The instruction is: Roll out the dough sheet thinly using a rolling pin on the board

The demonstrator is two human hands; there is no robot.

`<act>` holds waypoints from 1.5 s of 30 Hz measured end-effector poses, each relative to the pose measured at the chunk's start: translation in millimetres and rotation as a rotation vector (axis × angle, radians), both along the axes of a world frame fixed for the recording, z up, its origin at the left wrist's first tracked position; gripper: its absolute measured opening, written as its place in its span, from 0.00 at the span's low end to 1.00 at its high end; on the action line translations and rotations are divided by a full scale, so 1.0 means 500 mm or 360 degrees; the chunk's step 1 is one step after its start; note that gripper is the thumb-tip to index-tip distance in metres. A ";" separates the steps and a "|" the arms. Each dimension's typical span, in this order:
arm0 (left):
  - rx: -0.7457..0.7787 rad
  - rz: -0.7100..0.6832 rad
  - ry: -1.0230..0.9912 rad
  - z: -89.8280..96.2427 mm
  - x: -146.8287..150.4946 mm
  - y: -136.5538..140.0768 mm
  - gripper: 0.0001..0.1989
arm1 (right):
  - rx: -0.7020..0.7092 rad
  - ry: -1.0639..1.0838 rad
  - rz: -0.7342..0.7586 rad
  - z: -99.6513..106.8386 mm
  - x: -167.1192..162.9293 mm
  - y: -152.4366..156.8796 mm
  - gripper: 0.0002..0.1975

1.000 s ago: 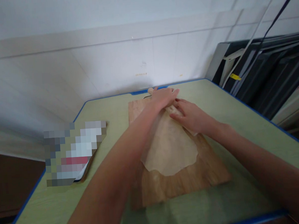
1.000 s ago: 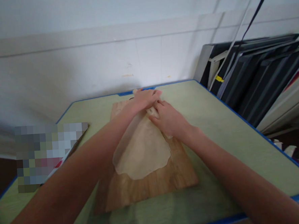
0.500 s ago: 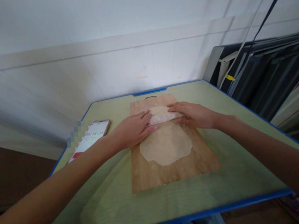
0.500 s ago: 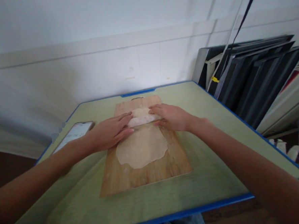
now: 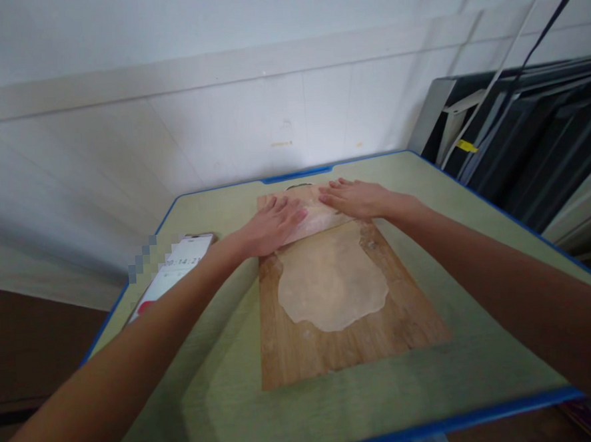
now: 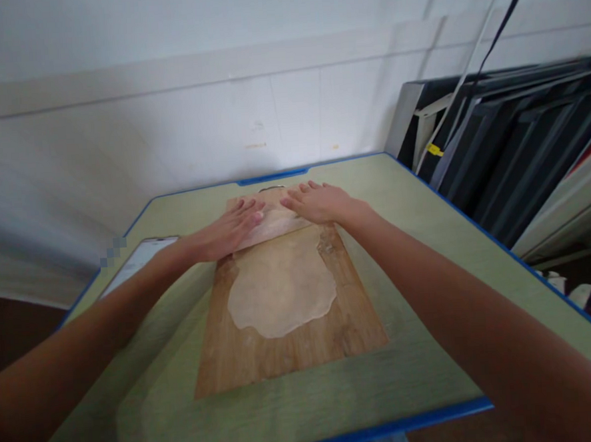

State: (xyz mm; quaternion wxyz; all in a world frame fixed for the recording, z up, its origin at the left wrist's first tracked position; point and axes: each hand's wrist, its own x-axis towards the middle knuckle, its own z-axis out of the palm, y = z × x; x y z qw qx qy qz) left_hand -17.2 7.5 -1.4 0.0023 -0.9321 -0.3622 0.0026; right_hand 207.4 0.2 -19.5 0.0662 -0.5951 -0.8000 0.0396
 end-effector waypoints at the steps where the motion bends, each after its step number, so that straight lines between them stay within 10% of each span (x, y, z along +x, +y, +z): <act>1: -0.0047 -0.0008 0.0024 -0.002 -0.001 -0.004 0.28 | 0.0001 -0.0018 0.0015 0.000 0.002 -0.005 0.31; 12: -0.0451 0.0191 -0.0082 0.035 0.011 -0.107 0.38 | -0.0064 -0.0069 0.0083 0.009 0.010 -0.060 0.27; 22: -0.0295 -0.0127 -0.0002 0.025 0.009 -0.164 0.35 | -0.0030 -0.0015 0.0166 0.008 0.025 -0.109 0.29; 45: -0.0445 0.0377 -0.0039 0.010 0.004 -0.101 0.36 | -0.0147 -0.0165 0.0060 0.030 -0.071 0.051 0.30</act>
